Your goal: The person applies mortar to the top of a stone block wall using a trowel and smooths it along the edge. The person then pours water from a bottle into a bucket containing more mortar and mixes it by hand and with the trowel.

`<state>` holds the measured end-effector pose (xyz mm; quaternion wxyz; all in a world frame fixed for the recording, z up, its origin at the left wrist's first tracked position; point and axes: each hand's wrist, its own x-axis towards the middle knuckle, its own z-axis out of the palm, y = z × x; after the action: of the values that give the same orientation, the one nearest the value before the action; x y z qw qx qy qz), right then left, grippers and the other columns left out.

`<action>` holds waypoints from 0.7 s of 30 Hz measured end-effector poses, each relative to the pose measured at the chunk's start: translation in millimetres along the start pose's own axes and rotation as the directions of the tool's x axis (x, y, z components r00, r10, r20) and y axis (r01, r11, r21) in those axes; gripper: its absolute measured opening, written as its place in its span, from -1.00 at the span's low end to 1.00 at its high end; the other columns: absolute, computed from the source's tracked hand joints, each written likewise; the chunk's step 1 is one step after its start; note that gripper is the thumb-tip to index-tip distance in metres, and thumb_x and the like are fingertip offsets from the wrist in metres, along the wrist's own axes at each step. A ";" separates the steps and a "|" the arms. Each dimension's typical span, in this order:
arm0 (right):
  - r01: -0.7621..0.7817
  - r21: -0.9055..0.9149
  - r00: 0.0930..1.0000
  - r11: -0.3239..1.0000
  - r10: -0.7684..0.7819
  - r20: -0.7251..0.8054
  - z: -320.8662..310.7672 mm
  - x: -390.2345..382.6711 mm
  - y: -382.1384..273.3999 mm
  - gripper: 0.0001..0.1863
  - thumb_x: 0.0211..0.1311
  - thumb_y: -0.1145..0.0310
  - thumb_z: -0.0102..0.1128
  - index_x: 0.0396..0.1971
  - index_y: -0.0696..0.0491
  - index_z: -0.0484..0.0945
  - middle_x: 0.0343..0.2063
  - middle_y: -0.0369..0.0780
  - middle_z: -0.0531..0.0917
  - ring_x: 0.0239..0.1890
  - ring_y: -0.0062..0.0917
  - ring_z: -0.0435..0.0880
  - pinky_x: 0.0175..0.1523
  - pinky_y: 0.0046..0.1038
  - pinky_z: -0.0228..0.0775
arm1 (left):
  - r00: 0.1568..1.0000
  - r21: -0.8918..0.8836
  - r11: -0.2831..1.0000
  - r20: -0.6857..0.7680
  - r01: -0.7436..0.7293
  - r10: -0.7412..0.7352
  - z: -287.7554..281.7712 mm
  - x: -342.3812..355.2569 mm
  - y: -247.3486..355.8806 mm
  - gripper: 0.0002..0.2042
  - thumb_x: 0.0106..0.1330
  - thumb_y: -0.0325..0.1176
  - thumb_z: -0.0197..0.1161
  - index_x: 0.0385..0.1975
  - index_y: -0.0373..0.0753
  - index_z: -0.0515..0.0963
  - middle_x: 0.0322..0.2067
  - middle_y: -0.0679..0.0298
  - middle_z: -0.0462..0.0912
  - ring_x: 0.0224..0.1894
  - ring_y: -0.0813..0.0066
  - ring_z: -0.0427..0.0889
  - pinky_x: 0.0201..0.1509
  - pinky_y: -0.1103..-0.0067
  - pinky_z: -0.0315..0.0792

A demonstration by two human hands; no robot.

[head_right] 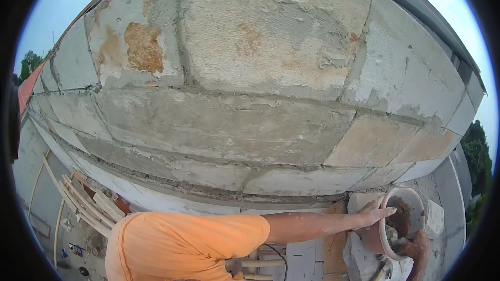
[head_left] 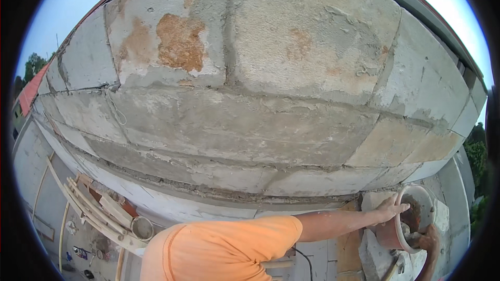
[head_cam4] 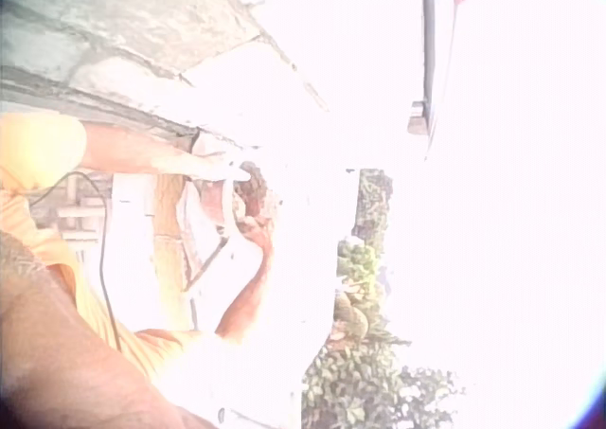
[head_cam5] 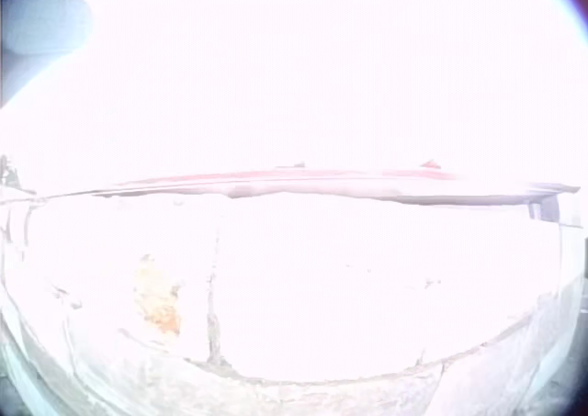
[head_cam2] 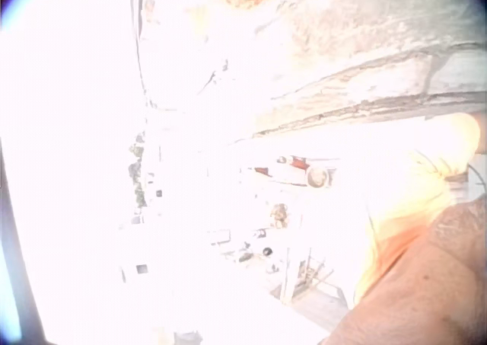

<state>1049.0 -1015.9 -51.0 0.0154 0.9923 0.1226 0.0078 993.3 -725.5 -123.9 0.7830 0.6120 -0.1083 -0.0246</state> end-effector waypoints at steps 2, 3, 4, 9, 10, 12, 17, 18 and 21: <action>0.002 0.053 1.000 0.999 -0.001 -0.015 4.8 10.1 3.8 -0.53 -0.44 0.25 0.45 -0.42 0.23 0.67 -0.31 0.13 0.69 -0.24 0.01 0.69 -0.10 -0.10 0.53 | 0.996 0.036 0.996 -0.037 -0.084 0.085 -4.7 -4.2 5.2 -0.18 0.28 0.14 0.27 0.40 -0.22 0.16 0.17 0.01 0.47 0.15 0.16 0.51 -0.16 0.30 0.60; -0.019 0.081 1.000 0.997 0.021 -0.021 9.2 7.4 11.5 -0.54 -0.44 0.25 0.46 -0.43 0.22 0.67 -0.32 0.12 0.69 -0.25 0.00 0.69 -0.11 -0.10 0.53 | 0.991 0.059 0.992 -0.053 -0.116 0.119 -6.0 -4.4 5.2 -0.18 0.28 0.15 0.27 0.40 -0.23 0.16 0.16 0.02 0.47 0.13 0.16 0.53 -0.20 0.30 0.61; -0.012 0.087 0.999 0.996 0.015 -0.032 5.4 10.6 5.5 -0.54 -0.44 0.25 0.46 -0.44 0.22 0.67 -0.33 0.12 0.69 -0.25 0.00 0.69 -0.11 -0.11 0.53 | 0.996 0.078 0.994 -0.055 -0.071 0.075 -8.7 -3.9 6.9 -0.19 0.28 0.15 0.27 0.39 -0.22 0.17 0.17 0.01 0.46 0.10 0.18 0.55 -0.18 0.29 0.59; -0.004 0.107 0.998 0.994 0.011 -0.065 0.9 17.5 1.4 -0.57 -0.45 0.25 0.47 -0.48 0.21 0.67 -0.36 0.10 0.69 -0.28 -0.02 0.69 -0.14 -0.12 0.53 | 0.976 0.300 0.953 -0.186 -0.052 0.112 -32.0 7.0 -4.2 -0.18 0.29 0.16 0.26 0.34 -0.34 0.19 0.00 0.00 0.55 -0.03 0.21 0.61 -0.20 0.39 0.57; -0.013 0.108 0.997 0.994 0.021 -0.073 -0.2 16.9 1.5 -0.58 -0.45 0.25 0.47 -0.48 0.21 0.67 -0.37 0.09 0.69 -0.29 -0.02 0.69 -0.14 -0.12 0.53 | 0.967 0.323 0.942 -0.198 -0.089 0.159 -35.7 7.8 -4.0 -0.19 0.28 0.15 0.28 0.31 -0.40 0.23 0.02 -0.03 0.55 0.01 0.19 0.59 -0.01 0.37 0.54; -0.047 0.112 0.994 0.993 0.057 -0.091 -2.3 12.0 16.5 -0.59 -0.45 0.25 0.47 -0.50 0.20 0.67 -0.38 0.08 0.69 -0.30 -0.03 0.69 -0.15 -0.12 0.53 | 0.926 0.422 0.825 0.135 -0.376 0.353 -40.9 -32.0 48.5 -0.28 0.30 0.04 0.32 0.25 -0.43 0.34 0.05 -0.05 0.55 0.12 0.19 0.56 0.27 0.37 0.37; -0.005 0.143 0.988 0.990 0.026 -0.149 -1.5 15.4 13.1 -0.61 -0.46 0.25 0.48 -0.54 0.19 0.67 -0.42 0.06 0.69 -0.33 -0.04 0.69 -0.18 -0.14 0.53 | 0.749 0.530 0.616 0.055 -0.583 0.661 -86.7 -232.0 206.0 -0.56 0.40 -0.30 0.26 0.20 -0.40 0.45 -0.11 0.04 0.68 -0.04 0.38 0.68 0.03 0.48 0.60; -0.002 0.145 0.985 0.989 0.027 -0.170 -1.7 14.9 17.4 -0.62 -0.46 0.25 0.48 -0.55 0.19 0.67 -0.42 0.06 0.69 -0.33 -0.05 0.69 -0.18 -0.14 0.53 | 0.718 0.628 0.571 -0.030 -0.528 0.696 -98.0 -266.4 232.5 -0.63 0.42 -0.37 0.24 0.17 -0.36 0.49 -0.15 0.09 0.70 -0.11 0.49 0.70 -0.01 0.57 0.61; 0.034 0.156 0.969 0.987 0.005 -0.247 1.8 13.3 41.3 -0.63 -0.46 0.25 0.49 -0.57 0.18 0.67 -0.44 0.04 0.69 -0.35 -0.06 0.69 -0.20 -0.14 0.53 | 0.169 0.908 0.132 -0.069 -0.398 0.983 -144.5 -335.8 288.2 -0.71 0.36 -0.44 0.31 0.06 -0.31 0.59 -0.27 0.25 0.70 -0.19 0.61 0.67 -0.13 0.66 0.59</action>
<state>1071.9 -1052.8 -51.3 -0.0793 0.9808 0.1309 0.1210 667.6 -458.3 74.2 0.3243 0.6618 -0.1133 0.6663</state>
